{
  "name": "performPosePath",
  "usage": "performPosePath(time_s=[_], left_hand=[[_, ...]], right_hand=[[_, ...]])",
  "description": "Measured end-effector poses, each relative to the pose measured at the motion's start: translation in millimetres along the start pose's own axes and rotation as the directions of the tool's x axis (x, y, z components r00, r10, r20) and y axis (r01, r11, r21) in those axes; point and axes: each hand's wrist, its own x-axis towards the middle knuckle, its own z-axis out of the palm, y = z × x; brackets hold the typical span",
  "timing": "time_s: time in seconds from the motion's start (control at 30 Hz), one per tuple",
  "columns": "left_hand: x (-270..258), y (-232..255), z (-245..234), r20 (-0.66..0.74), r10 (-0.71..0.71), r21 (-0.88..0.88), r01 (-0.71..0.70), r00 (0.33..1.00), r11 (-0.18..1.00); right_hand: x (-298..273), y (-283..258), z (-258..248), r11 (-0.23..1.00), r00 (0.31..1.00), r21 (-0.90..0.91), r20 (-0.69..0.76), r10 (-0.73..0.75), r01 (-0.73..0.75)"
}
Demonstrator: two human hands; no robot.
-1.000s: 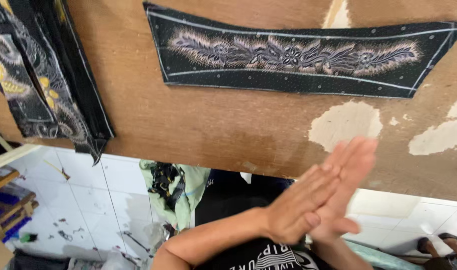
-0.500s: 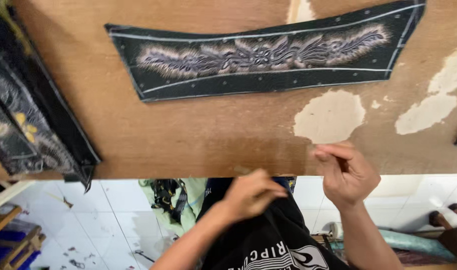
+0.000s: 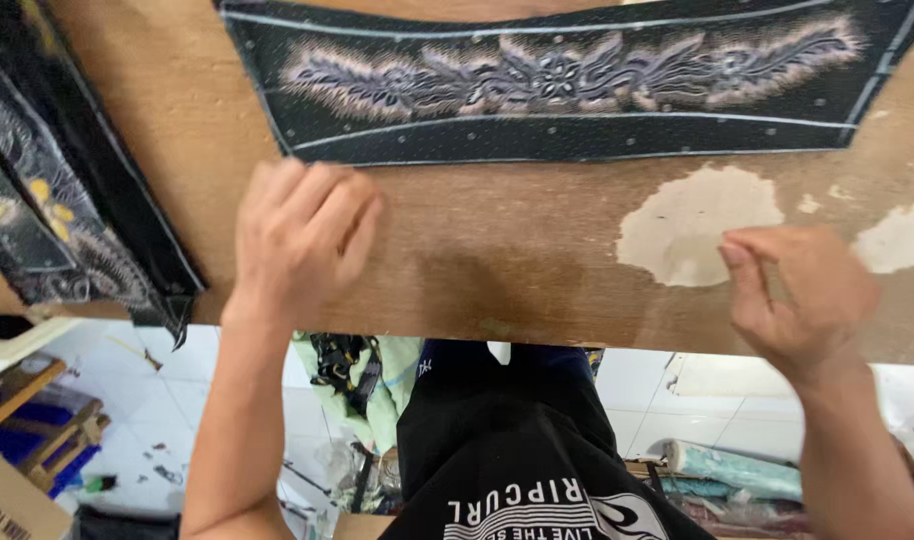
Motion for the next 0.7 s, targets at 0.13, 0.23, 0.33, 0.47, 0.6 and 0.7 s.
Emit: performPosePath(time_s=[0.13,0.23,0.33,0.47,0.6,0.7], left_hand=[[9.1,-13.2,-10.2,0.072,0.133,0.523,-0.151,0.989,0.839],[8.6,-19.1,-12.9,0.138,0.144,0.629,-0.199,0.98,0.752],[10.1,-23.5,-11.9,0.179,0.169,0.682,-0.246,0.969,0.688],[11.8,-30.2,-8.3,0.265,0.197,0.692,-0.329,0.944,0.643],[12.0,-36.0,-8.8,0.239,0.234,0.674,-0.334,0.942,0.659],[16.0,-38.1,-6.2,0.29,0.214,0.692,-0.359,0.933,0.626]], right_hand=[[37.3,11.6,-7.1,0.945,0.979,-0.257,0.062,-0.193,0.202],[59.8,25.9,-9.8,0.889,0.954,-0.346,0.108,-0.279,0.299],[67.4,33.5,-15.9,0.877,0.958,-0.391,0.185,-0.221,0.278],[68.5,39.2,-15.4,0.86,0.948,-0.402,0.186,-0.259,0.314],[69.1,41.8,-12.8,0.867,0.952,-0.396,0.176,-0.251,0.302],[70.8,40.7,-12.4,0.866,0.954,-0.402,0.166,-0.251,0.298]])
